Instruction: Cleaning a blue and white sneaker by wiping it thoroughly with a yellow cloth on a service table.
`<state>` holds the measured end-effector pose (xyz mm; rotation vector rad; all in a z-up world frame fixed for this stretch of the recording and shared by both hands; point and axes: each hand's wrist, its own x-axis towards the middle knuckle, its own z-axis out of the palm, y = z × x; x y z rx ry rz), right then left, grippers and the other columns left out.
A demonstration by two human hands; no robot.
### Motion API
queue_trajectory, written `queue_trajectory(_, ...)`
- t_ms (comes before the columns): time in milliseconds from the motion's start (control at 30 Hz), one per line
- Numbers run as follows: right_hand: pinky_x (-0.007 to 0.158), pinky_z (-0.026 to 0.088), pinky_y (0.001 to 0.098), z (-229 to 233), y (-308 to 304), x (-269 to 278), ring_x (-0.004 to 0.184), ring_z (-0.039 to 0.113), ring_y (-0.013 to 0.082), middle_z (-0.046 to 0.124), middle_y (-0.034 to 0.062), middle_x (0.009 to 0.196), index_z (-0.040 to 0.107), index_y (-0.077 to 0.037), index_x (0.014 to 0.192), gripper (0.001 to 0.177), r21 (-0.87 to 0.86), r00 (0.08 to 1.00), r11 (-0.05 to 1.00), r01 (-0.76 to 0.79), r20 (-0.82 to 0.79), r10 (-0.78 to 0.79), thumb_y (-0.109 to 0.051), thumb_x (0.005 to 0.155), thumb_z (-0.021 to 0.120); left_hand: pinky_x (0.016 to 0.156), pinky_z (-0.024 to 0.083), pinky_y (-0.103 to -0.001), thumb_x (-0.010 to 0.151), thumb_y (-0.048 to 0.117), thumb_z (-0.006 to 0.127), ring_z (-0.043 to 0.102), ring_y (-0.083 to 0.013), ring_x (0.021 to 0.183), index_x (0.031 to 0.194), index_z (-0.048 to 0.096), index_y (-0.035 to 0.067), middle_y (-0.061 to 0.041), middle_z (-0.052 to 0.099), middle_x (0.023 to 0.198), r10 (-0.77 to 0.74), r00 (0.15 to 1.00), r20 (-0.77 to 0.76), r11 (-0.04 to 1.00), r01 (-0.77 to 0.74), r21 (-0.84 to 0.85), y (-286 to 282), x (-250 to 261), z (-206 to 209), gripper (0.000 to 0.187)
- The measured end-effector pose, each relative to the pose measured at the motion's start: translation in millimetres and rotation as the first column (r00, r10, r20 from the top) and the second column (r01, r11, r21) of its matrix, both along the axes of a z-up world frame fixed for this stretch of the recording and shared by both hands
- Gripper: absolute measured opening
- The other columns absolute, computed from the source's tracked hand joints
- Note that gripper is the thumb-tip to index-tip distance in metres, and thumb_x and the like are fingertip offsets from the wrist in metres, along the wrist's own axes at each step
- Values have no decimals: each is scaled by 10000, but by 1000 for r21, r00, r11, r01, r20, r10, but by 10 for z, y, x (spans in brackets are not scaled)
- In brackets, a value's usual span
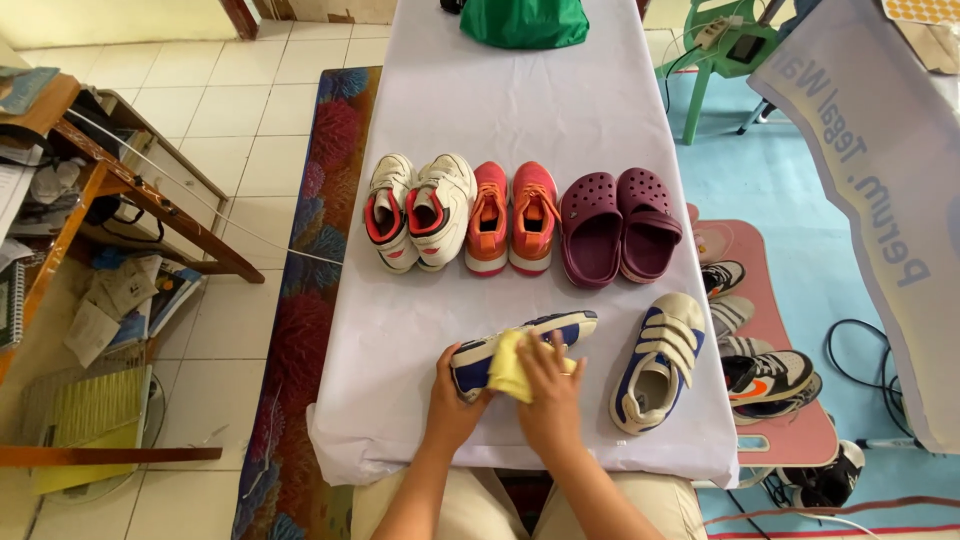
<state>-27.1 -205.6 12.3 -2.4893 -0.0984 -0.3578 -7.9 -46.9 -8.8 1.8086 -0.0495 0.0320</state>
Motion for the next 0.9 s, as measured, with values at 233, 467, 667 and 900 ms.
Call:
queue_trajectory(233, 1012, 90, 687, 32, 281, 25, 1404, 170, 318, 348, 59, 1475, 417, -106, 1379, 806, -189, 952, 940, -285, 62, 301, 50, 596, 527, 716, 515, -306, 694, 227, 717, 616, -190, 854, 1317, 321, 196, -61, 613, 1093, 13, 997, -75, 998, -17, -60, 40, 44, -170, 738)
queue_trajectory(467, 1055, 48, 648, 190, 21, -115, 1380, 268, 360, 432, 98, 1427, 477, -119, 1337, 651, 10, 872, 886, -463, 180, 454, 43, 728, 644, 916, 491, -329, 713, 193, 706, 586, -217, 1084, 1323, 358, 167, -104, 543, 1251, 18, 992, -123, 973, -45, -228, 23, 26, -113, 703)
queue_trajectory(667, 1085, 166, 596, 251, -405, -81, 1403, 304, 335, 425, 115, 1440, 491, -158, 1338, 790, 169, 940, 985, -16, 338, -43, 136, 606, 441, 884, 461, -310, 736, 226, 701, 539, -187, 1043, 1370, 316, 178, -86, 511, 1208, -37, 999, -37, 977, 28, -211, 86, -32, -5, 744)
queue_trajectory(900, 1068, 90, 648, 17, -477, -38, 1334, 327, 326, 459, 92, 1357, 520, -195, 1280, 663, 6, 990, 994, 113, 90, -113, 2, 648, 479, 823, 487, -312, 731, 208, 672, 581, -176, 940, 1356, 327, 200, -50, 592, 1099, -124, 991, -46, 992, 123, -25, 86, -45, 126, 713)
